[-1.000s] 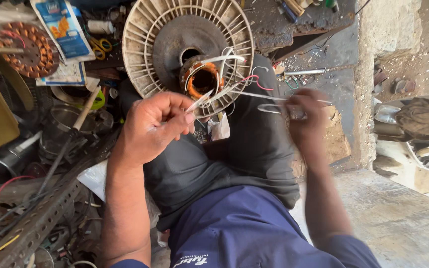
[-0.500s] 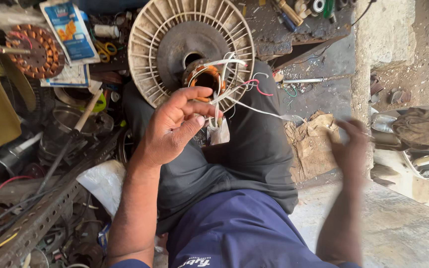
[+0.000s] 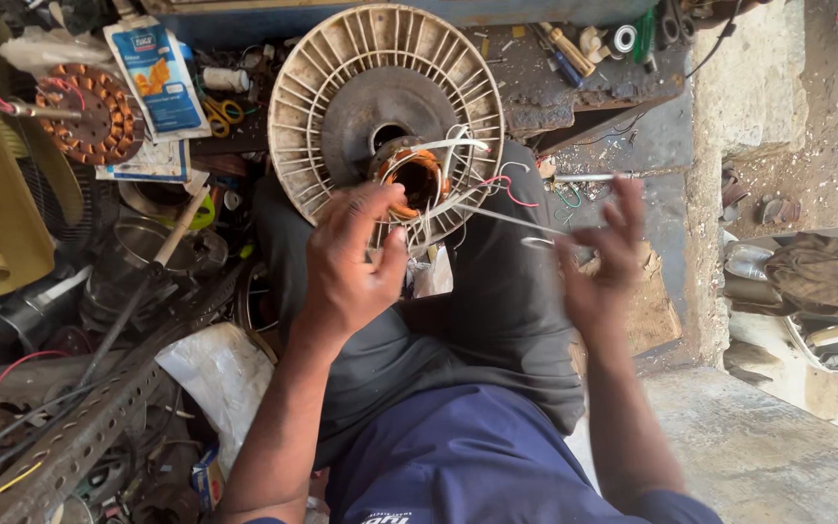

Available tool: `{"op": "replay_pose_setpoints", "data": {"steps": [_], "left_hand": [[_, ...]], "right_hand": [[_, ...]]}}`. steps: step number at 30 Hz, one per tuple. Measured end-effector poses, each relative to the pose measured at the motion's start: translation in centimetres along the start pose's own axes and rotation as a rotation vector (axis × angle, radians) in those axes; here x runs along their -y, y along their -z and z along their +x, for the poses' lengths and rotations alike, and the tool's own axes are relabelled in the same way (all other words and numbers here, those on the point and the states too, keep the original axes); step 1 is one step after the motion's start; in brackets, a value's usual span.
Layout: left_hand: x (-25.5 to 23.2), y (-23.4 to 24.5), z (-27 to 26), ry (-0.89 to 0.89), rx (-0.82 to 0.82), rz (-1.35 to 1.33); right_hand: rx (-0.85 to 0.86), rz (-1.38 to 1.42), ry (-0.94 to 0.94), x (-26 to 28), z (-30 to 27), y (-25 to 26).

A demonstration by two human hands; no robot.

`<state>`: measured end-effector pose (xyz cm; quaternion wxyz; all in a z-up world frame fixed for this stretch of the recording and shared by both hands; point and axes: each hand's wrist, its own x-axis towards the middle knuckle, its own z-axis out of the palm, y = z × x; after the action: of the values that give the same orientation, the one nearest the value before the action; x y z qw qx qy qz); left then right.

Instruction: The person is repairing an electric fan motor by hand. They are seated on the floor with the motor on their lap, using their hands to tie white plastic zip ties around the copper windings to secure them.

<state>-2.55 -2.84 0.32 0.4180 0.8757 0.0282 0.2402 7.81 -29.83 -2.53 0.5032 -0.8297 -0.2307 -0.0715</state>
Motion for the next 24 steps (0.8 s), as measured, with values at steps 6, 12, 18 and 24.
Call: {"op": "replay_pose_setpoints", "data": {"steps": [6,12,18,24], "left_hand": [[1.2,-2.1,1.2,-0.136,0.093,0.388],[1.8,-2.8,1.6,-0.097,0.152,0.337],[2.1,1.4,4.3,-0.097,0.209,0.163],[2.9,2.1,7.0,-0.105,0.325,0.11]], "right_hand": [[0.085,1.514,-0.329,-2.4,-1.4,5.3],[0.209,1.572,-0.591,-2.8,-2.0,2.9],[0.279,1.351,-0.653,-1.1,-2.4,3.3],[0.306,1.031,-0.78,0.2,-1.6,-0.6]]}}
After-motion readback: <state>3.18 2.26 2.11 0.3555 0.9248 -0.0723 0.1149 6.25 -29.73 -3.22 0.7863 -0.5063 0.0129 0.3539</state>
